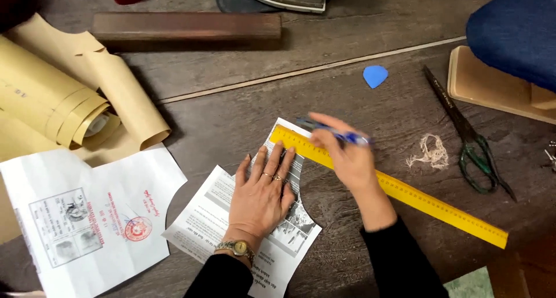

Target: The person is organizing paper patterns by folding, rolling, and marking them with a ruler and pen on a work table.

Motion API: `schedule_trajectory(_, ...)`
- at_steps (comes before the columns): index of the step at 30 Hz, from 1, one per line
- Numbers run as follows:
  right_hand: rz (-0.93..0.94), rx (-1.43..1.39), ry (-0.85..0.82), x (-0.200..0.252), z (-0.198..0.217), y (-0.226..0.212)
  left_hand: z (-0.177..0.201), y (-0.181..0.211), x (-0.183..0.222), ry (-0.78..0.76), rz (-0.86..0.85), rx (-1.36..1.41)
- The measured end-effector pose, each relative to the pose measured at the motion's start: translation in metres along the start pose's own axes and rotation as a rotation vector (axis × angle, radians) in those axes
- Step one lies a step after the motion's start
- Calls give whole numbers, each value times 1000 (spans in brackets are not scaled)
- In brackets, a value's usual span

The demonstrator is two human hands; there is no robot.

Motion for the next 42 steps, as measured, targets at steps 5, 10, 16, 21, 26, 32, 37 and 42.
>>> schedule_trajectory(5,97,-47,-224,-44,-21,-2,-1,-1,0,10,0,9)
schedule_trajectory(10,84,43,-419,-60,-30,-5,-4,-2,0,6,-12,7)
schedule_trajectory(16,143,86,-497,-63,-35,-7,-3,-2,0,17,-14,9)
schedule_trajectory(21,176,152,-546,-68,-39,-4,-3,-1,0,25,-12,7)
schedule_trajectory(26,169,205,-580,-65,-44,-3,-4,-2,0,30,-9,7)
schedule_trajectory(32,100,238,-381,-56,-9,-4,-2,-2,-1,26,-9,17)
schedule_trajectory(37,39,206,-97,20,21,23,-3,-2,-1,28,-11,31)
schedule_trajectory(42,-50,411,-69,76,27,9,6,-1,1,33,-26,46)
Point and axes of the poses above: each hand's wrist, its own x-axis away from the middle knuckle, its own z-axis out of the back of the hand, y = z × x, the point moved 4 cm from there along -x, towards the middle knuckle, and after that the axes turned 5 degrees about z, right-handed, at the moved point
